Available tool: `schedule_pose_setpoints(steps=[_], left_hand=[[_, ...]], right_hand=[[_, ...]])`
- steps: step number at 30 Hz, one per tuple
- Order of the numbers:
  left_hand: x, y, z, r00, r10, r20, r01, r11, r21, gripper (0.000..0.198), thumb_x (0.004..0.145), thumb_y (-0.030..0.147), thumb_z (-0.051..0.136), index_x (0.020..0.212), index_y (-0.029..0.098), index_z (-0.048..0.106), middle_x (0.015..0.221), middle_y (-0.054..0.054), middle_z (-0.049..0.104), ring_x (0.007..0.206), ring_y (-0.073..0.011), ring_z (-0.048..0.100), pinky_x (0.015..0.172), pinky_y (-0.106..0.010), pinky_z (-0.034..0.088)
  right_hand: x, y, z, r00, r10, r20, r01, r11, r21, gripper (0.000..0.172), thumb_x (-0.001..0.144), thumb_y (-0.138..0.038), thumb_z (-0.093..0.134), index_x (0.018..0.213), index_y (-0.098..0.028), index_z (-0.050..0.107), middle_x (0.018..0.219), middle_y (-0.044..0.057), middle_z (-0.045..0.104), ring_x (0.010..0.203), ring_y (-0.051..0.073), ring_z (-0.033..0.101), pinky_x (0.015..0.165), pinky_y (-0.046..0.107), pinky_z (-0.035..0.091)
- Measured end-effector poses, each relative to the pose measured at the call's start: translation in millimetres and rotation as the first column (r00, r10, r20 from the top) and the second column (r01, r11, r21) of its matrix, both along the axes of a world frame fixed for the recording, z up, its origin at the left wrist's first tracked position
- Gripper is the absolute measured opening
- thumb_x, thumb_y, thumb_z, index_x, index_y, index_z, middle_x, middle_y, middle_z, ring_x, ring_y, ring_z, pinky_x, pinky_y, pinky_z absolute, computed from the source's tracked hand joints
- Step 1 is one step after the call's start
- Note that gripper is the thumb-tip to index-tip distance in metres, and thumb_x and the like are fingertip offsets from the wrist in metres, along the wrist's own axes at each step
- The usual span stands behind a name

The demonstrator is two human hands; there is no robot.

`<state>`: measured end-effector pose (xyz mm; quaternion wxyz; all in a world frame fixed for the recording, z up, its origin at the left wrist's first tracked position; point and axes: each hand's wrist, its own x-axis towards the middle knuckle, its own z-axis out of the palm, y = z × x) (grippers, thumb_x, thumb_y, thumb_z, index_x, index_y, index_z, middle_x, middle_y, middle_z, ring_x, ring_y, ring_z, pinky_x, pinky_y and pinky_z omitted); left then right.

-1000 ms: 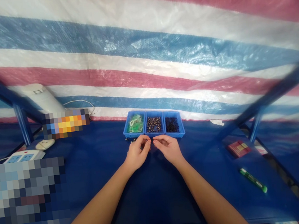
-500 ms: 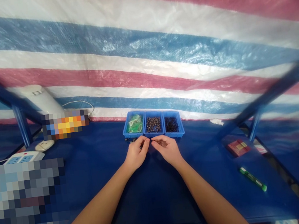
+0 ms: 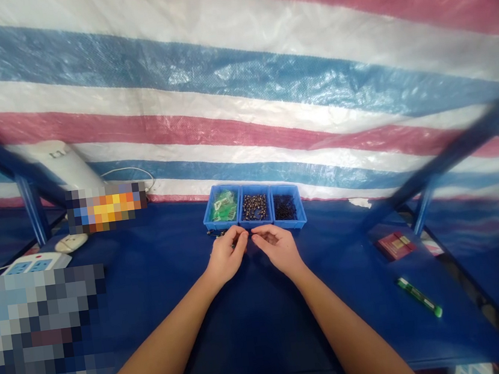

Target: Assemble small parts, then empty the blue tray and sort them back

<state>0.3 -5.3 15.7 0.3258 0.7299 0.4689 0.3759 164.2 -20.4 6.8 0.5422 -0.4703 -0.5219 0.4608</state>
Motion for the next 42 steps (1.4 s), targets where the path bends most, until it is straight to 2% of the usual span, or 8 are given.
schedule_pose_setpoints(steps=[4,13,20,26,29,36,42], left_hand=[[1.4,-1.2,0.9,0.999,-0.017,0.033,0.017,1.0,-0.001,0.019,0.095,0.036,0.046,0.101,0.021,0.054,0.064,0.003,0.06,0.06,-0.0128,0.057,0.061,-0.023,0.042],[0.5,0.0,-0.2,0.999,-0.008,-0.035,0.007,1.0,-0.009,0.024,0.096,0.039,0.042,0.088,0.02,0.056,0.064,0.003,0.06,0.058,-0.0125,0.055,0.059,-0.023,0.04],[2.2,-0.8,-3.2,1.0,-0.019,0.008,0.019,1.0,0.006,0.018,0.094,0.035,0.046,0.102,0.021,0.054,0.066,0.003,0.06,0.062,-0.0133,0.058,0.062,-0.023,0.043],[2.2,-1.4,-3.2,1.0,0.002,-0.003,-0.002,1.0,0.007,0.017,0.094,0.034,0.046,0.093,0.02,0.055,0.065,0.003,0.06,0.059,-0.0124,0.057,0.059,-0.023,0.042],[1.4,-1.0,-2.2,0.999,0.028,-0.032,-0.027,1.0,0.009,0.021,0.094,0.037,0.045,0.088,0.02,0.057,0.065,0.002,0.06,0.059,-0.0126,0.056,0.058,-0.023,0.041],[2.7,-0.2,-2.3,1.0,0.012,-0.016,-0.012,1.0,0.0,0.02,0.094,0.038,0.047,0.101,0.021,0.056,0.067,0.003,0.061,0.062,-0.0128,0.058,0.059,-0.022,0.042],[2.0,0.5,-4.2,0.998,0.013,-0.057,-0.013,1.0,-0.005,0.024,0.096,0.041,0.045,0.093,0.021,0.059,0.065,0.003,0.061,0.06,-0.0122,0.058,0.058,-0.022,0.041]], right_hand=[[1.1,1.8,-0.1,0.998,-0.001,-0.07,-0.002,0.999,-0.05,0.02,0.077,-0.033,0.071,0.092,-0.019,0.072,0.08,0.004,0.072,0.071,0.018,0.067,0.069,0.031,0.055],[-1.1,-0.5,-2.3,1.0,0.01,-0.01,-0.01,1.0,-0.002,0.02,0.077,-0.031,0.071,0.094,-0.019,0.072,0.087,0.005,0.073,0.078,0.019,0.067,0.075,0.032,0.055],[1.0,1.3,-2.1,1.0,-0.007,0.007,0.007,1.0,-0.015,0.018,0.079,-0.032,0.069,0.09,-0.018,0.073,0.084,0.005,0.073,0.074,0.019,0.067,0.07,0.031,0.055],[-0.3,0.8,-2.4,0.999,-0.016,0.049,0.014,0.999,0.033,0.023,0.081,-0.031,0.067,0.1,-0.019,0.072,0.09,0.006,0.073,0.076,0.019,0.067,0.072,0.031,0.055],[-0.6,0.2,-2.0,0.997,-0.023,0.08,0.02,0.999,0.044,0.021,0.081,-0.031,0.067,0.097,-0.02,0.072,0.089,0.006,0.073,0.076,0.019,0.067,0.072,0.031,0.055],[0.4,0.1,-0.3,0.997,-0.038,0.073,0.035,0.999,0.035,0.018,0.081,-0.031,0.066,0.093,-0.019,0.073,0.086,0.005,0.073,0.074,0.019,0.067,0.07,0.031,0.054],[-0.3,-0.3,0.2,0.996,-0.039,0.077,0.036,0.999,0.031,0.019,0.081,-0.032,0.066,0.095,-0.019,0.072,0.087,0.006,0.073,0.075,0.019,0.067,0.07,0.032,0.054]])
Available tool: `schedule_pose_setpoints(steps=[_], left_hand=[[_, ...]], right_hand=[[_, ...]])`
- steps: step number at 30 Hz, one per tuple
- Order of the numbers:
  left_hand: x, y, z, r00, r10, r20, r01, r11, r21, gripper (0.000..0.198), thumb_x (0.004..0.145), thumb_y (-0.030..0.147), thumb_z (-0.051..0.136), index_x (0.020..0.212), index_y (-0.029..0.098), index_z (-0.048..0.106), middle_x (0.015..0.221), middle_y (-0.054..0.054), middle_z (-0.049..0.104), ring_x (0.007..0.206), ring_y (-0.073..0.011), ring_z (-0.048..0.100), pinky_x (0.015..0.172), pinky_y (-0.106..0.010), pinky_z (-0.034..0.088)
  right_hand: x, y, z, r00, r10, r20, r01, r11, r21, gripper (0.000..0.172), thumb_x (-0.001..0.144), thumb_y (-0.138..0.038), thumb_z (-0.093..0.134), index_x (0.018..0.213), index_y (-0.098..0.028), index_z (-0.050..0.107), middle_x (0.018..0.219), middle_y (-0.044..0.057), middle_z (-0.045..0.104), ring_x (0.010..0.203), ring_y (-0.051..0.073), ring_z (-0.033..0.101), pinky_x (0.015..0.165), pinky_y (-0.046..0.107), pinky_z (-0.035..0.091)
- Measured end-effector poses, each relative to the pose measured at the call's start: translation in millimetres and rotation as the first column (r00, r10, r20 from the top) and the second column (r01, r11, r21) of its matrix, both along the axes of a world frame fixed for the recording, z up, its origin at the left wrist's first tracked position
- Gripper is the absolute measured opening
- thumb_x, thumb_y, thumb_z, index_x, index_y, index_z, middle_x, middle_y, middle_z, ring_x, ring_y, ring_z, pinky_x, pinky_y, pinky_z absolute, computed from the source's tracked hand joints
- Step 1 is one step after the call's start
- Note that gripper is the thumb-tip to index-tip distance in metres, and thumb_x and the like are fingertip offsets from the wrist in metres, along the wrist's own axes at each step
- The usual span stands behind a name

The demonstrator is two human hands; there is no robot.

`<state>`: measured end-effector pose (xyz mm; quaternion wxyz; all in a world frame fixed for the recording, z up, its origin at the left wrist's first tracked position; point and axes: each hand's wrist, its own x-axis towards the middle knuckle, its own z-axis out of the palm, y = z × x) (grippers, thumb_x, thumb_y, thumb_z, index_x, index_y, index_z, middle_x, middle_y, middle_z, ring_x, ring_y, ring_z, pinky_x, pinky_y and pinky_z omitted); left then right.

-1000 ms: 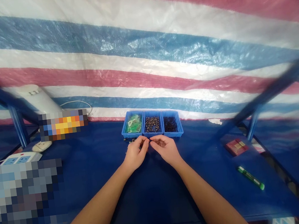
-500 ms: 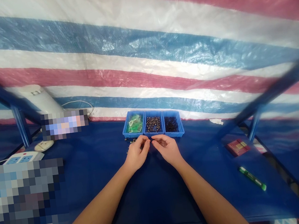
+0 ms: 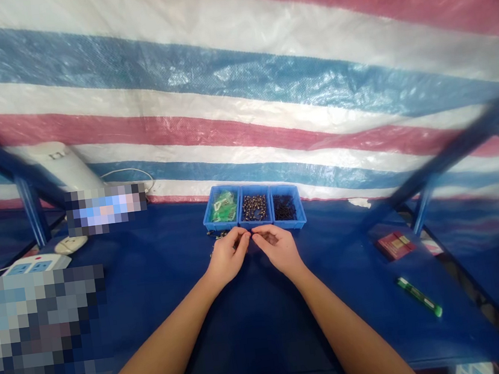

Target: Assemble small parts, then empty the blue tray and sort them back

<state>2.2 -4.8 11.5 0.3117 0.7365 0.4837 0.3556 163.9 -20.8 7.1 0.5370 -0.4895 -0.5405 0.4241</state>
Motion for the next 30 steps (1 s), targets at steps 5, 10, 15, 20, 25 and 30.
schedule_pose_setpoints(steps=[5,10,15,20,25,30], left_hand=[[-1.0,0.6,1.0,1.0,-0.012,0.002,0.012,1.0,-0.015,0.024,0.095,0.041,0.045,0.097,0.021,0.058,0.068,0.002,0.061,0.062,-0.0129,0.059,0.061,-0.023,0.042],[-0.3,0.3,0.9,0.999,-0.022,0.028,0.021,1.0,0.005,0.022,0.094,0.038,0.047,0.104,0.021,0.056,0.067,0.003,0.06,0.062,-0.0131,0.057,0.06,-0.023,0.042],[-0.7,0.2,1.3,1.0,-0.009,-0.001,0.009,1.0,0.018,0.025,0.095,0.041,0.044,0.092,0.02,0.059,0.066,0.002,0.06,0.061,-0.013,0.057,0.057,-0.022,0.042],[-0.6,-0.4,3.7,1.0,-0.011,0.013,0.011,1.0,0.017,0.025,0.094,0.04,0.045,0.092,0.019,0.059,0.066,0.002,0.061,0.06,-0.0129,0.057,0.059,-0.023,0.043],[0.1,-0.5,4.1,0.999,-0.01,0.038,0.01,1.0,0.015,0.022,0.094,0.038,0.047,0.101,0.02,0.058,0.066,0.003,0.06,0.061,-0.0127,0.058,0.059,-0.022,0.043],[-0.1,0.9,1.9,1.0,0.004,0.018,-0.004,1.0,-0.002,0.025,0.095,0.04,0.045,0.094,0.02,0.059,0.064,0.002,0.061,0.059,-0.0128,0.058,0.058,-0.023,0.041]], right_hand=[[-0.2,-0.5,0.8,1.0,-0.016,0.01,0.016,1.0,0.002,0.018,0.082,-0.032,0.065,0.093,-0.019,0.073,0.087,0.006,0.073,0.074,0.019,0.066,0.07,0.032,0.054],[1.0,0.0,1.9,1.0,-0.019,0.011,0.019,1.0,-0.009,0.02,0.082,-0.033,0.065,0.093,-0.019,0.073,0.086,0.005,0.073,0.073,0.019,0.066,0.069,0.031,0.054],[0.2,-0.8,2.7,1.0,-0.001,0.019,0.001,1.0,0.008,0.02,0.082,-0.033,0.065,0.095,-0.02,0.073,0.089,0.006,0.074,0.075,0.019,0.067,0.071,0.031,0.055],[0.1,-1.2,2.3,1.0,-0.007,0.026,0.007,1.0,0.004,0.021,0.082,-0.033,0.065,0.096,-0.02,0.073,0.09,0.006,0.074,0.078,0.02,0.068,0.074,0.033,0.056],[0.3,-0.9,1.9,1.0,-0.006,0.026,0.006,1.0,0.005,0.019,0.083,-0.032,0.064,0.095,-0.019,0.073,0.089,0.006,0.074,0.076,0.02,0.068,0.071,0.032,0.056],[0.0,-1.4,1.7,1.0,0.003,0.021,-0.003,1.0,0.009,0.021,0.082,-0.032,0.066,0.097,-0.019,0.072,0.091,0.006,0.074,0.076,0.019,0.068,0.072,0.032,0.056]])
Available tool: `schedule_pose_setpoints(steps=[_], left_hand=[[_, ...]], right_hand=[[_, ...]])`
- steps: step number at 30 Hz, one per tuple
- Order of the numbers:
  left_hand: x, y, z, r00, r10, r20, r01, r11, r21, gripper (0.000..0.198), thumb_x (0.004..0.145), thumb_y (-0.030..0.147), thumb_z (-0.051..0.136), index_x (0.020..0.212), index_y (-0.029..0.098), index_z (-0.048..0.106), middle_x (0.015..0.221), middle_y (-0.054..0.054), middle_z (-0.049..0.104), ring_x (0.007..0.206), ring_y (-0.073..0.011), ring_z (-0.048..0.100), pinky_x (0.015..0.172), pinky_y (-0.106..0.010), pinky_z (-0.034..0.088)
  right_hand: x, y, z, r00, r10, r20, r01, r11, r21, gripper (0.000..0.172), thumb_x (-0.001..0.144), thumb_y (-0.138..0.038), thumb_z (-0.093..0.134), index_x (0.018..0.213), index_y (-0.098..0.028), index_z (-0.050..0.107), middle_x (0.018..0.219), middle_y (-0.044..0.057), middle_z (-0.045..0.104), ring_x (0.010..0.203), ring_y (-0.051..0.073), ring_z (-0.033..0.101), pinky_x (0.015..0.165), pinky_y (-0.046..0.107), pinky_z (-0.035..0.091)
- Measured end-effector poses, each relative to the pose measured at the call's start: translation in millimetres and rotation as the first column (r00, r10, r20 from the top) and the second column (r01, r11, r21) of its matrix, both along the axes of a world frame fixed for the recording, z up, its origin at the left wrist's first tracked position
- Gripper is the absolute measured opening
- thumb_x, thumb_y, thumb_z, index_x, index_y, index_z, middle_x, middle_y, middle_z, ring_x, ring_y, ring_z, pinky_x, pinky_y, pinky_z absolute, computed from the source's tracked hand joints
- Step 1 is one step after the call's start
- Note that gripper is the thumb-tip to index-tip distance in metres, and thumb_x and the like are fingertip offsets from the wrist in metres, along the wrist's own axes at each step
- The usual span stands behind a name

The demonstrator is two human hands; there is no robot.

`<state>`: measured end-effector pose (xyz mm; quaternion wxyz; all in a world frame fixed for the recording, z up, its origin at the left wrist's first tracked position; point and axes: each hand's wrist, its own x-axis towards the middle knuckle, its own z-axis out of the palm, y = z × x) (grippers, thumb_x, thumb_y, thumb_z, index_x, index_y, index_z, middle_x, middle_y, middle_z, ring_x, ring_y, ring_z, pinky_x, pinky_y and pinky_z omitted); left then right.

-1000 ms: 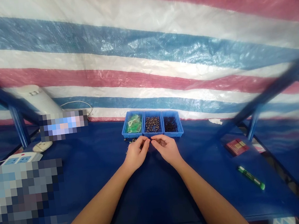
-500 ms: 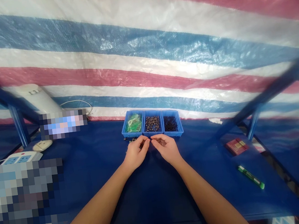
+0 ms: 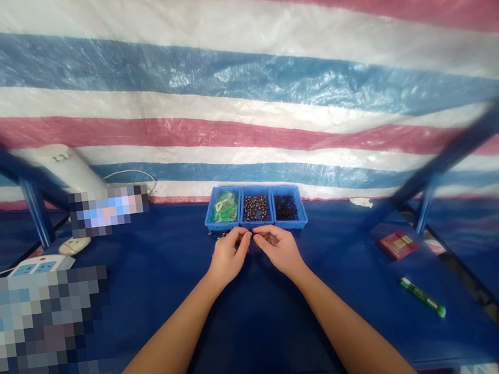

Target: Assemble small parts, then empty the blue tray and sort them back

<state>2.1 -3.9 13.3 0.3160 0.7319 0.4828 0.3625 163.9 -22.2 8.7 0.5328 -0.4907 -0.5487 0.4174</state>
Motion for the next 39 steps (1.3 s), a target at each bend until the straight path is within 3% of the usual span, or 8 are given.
schedule_pose_setpoints(steps=[4,10,23,30,39], left_hand=[[-1.0,0.2,-0.4,1.0,0.01,-0.009,-0.01,1.0,-0.01,0.029,0.095,0.042,0.044,0.089,0.019,0.06,0.064,0.001,0.062,0.059,-0.0132,0.058,0.058,-0.023,0.042],[-1.1,-0.7,1.4,0.999,-0.015,0.043,0.015,1.0,0.016,0.024,0.094,0.041,0.048,0.102,0.02,0.058,0.065,0.002,0.061,0.061,-0.0132,0.059,0.058,-0.023,0.043],[-0.5,-0.5,3.9,0.999,0.041,0.027,-0.041,0.999,0.015,0.031,0.096,0.042,0.042,0.083,0.019,0.059,0.063,0.002,0.063,0.057,-0.0121,0.058,0.06,-0.023,0.043],[0.5,-2.1,6.5,0.997,-0.004,0.077,0.004,1.0,0.002,0.028,0.095,0.042,0.044,0.094,0.019,0.059,0.065,0.001,0.062,0.06,-0.0131,0.06,0.058,-0.022,0.043],[0.2,0.3,0.7,1.0,0.018,0.012,-0.018,0.999,0.038,0.033,0.097,0.038,0.041,0.076,0.019,0.057,0.063,0.002,0.062,0.059,-0.012,0.058,0.064,-0.023,0.043]], right_hand=[[0.3,0.2,0.4,1.0,-0.02,0.009,0.02,1.0,0.002,0.021,0.081,-0.033,0.066,0.096,-0.019,0.073,0.091,0.006,0.074,0.076,0.019,0.068,0.072,0.032,0.056],[0.8,0.7,1.1,1.0,-0.023,-0.015,0.023,1.0,-0.007,0.02,0.081,-0.034,0.066,0.094,-0.019,0.072,0.087,0.006,0.074,0.075,0.019,0.068,0.071,0.031,0.056],[-0.1,-0.5,1.9,1.0,-0.012,-0.02,0.011,1.0,-0.01,0.022,0.081,-0.034,0.067,0.096,-0.019,0.072,0.088,0.006,0.074,0.076,0.02,0.068,0.072,0.032,0.056],[0.9,0.8,1.7,1.0,-0.023,-0.017,0.022,1.0,-0.004,0.024,0.081,-0.036,0.066,0.097,-0.02,0.073,0.087,0.006,0.074,0.075,0.02,0.068,0.071,0.033,0.056],[-0.6,-0.9,2.2,0.999,0.01,-0.031,-0.01,1.0,-0.009,0.023,0.08,-0.035,0.068,0.097,-0.02,0.073,0.088,0.006,0.074,0.076,0.02,0.068,0.071,0.032,0.056]])
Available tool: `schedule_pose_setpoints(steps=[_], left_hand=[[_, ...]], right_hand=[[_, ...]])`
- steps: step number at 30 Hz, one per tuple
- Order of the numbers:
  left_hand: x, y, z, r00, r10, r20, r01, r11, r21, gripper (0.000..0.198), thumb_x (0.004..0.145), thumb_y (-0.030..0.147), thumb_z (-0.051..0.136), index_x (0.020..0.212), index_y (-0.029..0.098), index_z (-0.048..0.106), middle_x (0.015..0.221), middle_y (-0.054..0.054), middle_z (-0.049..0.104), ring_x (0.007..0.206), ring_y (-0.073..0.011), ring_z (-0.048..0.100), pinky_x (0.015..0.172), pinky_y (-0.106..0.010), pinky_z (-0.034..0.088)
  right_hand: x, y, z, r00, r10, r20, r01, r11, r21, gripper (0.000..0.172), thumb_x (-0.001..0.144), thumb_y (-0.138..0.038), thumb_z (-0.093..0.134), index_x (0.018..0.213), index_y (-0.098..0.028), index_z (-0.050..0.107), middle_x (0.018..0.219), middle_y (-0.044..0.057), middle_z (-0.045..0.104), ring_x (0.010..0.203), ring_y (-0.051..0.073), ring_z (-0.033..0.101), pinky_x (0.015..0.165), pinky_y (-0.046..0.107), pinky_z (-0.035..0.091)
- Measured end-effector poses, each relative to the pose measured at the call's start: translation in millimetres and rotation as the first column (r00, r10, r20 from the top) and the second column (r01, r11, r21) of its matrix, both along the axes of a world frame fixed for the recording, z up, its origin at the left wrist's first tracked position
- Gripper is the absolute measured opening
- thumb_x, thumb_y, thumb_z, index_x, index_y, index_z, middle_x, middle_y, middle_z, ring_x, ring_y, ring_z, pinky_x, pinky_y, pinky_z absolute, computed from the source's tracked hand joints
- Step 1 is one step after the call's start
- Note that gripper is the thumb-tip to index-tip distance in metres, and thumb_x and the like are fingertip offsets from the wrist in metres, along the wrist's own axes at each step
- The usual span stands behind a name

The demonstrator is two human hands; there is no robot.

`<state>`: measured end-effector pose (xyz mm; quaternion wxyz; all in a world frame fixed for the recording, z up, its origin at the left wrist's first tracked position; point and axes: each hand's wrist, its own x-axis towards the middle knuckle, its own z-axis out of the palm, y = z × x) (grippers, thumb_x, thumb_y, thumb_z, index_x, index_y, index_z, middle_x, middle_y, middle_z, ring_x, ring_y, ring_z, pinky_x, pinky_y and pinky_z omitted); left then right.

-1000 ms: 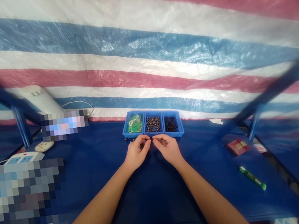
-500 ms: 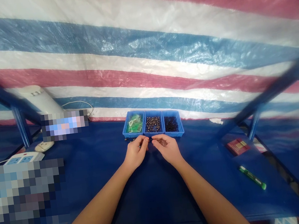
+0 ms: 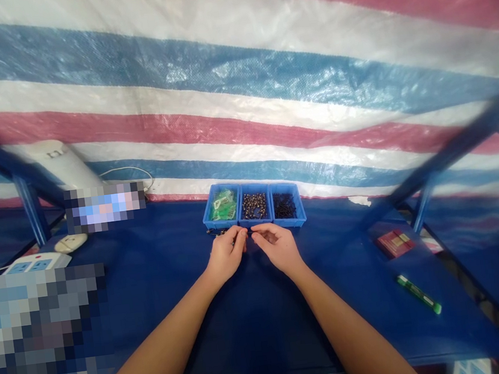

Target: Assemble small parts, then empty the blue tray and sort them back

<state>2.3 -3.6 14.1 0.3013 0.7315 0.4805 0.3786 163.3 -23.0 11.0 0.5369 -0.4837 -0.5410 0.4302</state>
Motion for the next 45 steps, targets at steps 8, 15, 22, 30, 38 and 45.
schedule_pose_setpoints(steps=[8,15,22,30,38,45], left_hand=[[0,-2,3.5,0.997,0.071,-0.023,-0.071,0.997,0.005,0.034,0.097,0.039,0.041,0.074,0.019,0.057,0.061,0.002,0.06,0.057,-0.0119,0.057,0.06,-0.022,0.042],[-4,5,0.8,0.973,0.189,-0.134,-0.173,0.977,0.125,0.027,0.094,0.035,0.044,0.082,0.019,0.062,0.072,0.0,0.065,0.067,-0.0149,0.059,0.065,-0.025,0.042],[-7,9,0.0,0.964,0.261,-0.059,-0.257,0.964,0.061,0.025,0.094,0.037,0.044,0.087,0.02,0.062,0.072,0.001,0.067,0.063,-0.0139,0.062,0.061,-0.023,0.044],[-8,8,0.1,0.954,0.291,0.072,-0.294,0.955,0.037,0.026,0.094,0.037,0.045,0.087,0.02,0.062,0.071,0.0,0.067,0.064,-0.0138,0.064,0.065,-0.024,0.049],[-6,7,1.0,0.958,0.28,0.052,-0.283,0.958,0.046,0.023,0.093,0.035,0.048,0.084,0.02,0.062,0.071,0.001,0.068,0.065,-0.0133,0.065,0.063,-0.022,0.048],[-7,6,5.3,0.952,0.296,0.074,-0.301,0.951,0.065,0.024,0.093,0.034,0.047,0.084,0.019,0.063,0.068,0.001,0.066,0.063,-0.0135,0.063,0.064,-0.023,0.048]], right_hand=[[19,10,2.0,0.955,-0.294,-0.038,0.293,0.956,-0.029,0.034,0.078,-0.044,0.069,0.097,-0.016,0.072,0.079,0.007,0.072,0.069,0.019,0.067,0.064,0.032,0.056],[47,20,0.8,0.877,-0.481,0.013,0.481,0.874,-0.076,0.051,0.08,-0.051,0.064,0.115,-0.014,0.067,0.091,0.01,0.074,0.063,0.021,0.068,0.048,0.029,0.049],[32,12,-0.6,0.883,-0.407,0.235,0.39,0.913,0.12,0.031,0.089,-0.04,0.055,0.105,-0.018,0.07,0.09,0.007,0.073,0.066,0.017,0.066,0.065,0.031,0.053],[-23,-16,-11.7,0.625,0.143,0.767,-0.385,0.912,0.144,0.026,0.081,-0.04,0.071,0.101,-0.023,0.071,0.09,0.006,0.064,0.09,0.022,0.057,0.083,0.036,0.047],[-26,-14,-20.9,0.571,0.087,0.816,-0.379,0.91,0.168,0.013,0.09,-0.027,0.059,0.091,-0.022,0.071,0.089,0.005,0.063,0.086,0.019,0.054,0.084,0.034,0.043],[-42,-21,-17.1,0.541,0.032,0.841,-0.39,0.895,0.216,0.024,0.087,-0.043,0.063,0.099,-0.024,0.071,0.097,0.008,0.058,0.09,0.024,0.048,0.078,0.036,0.043]])
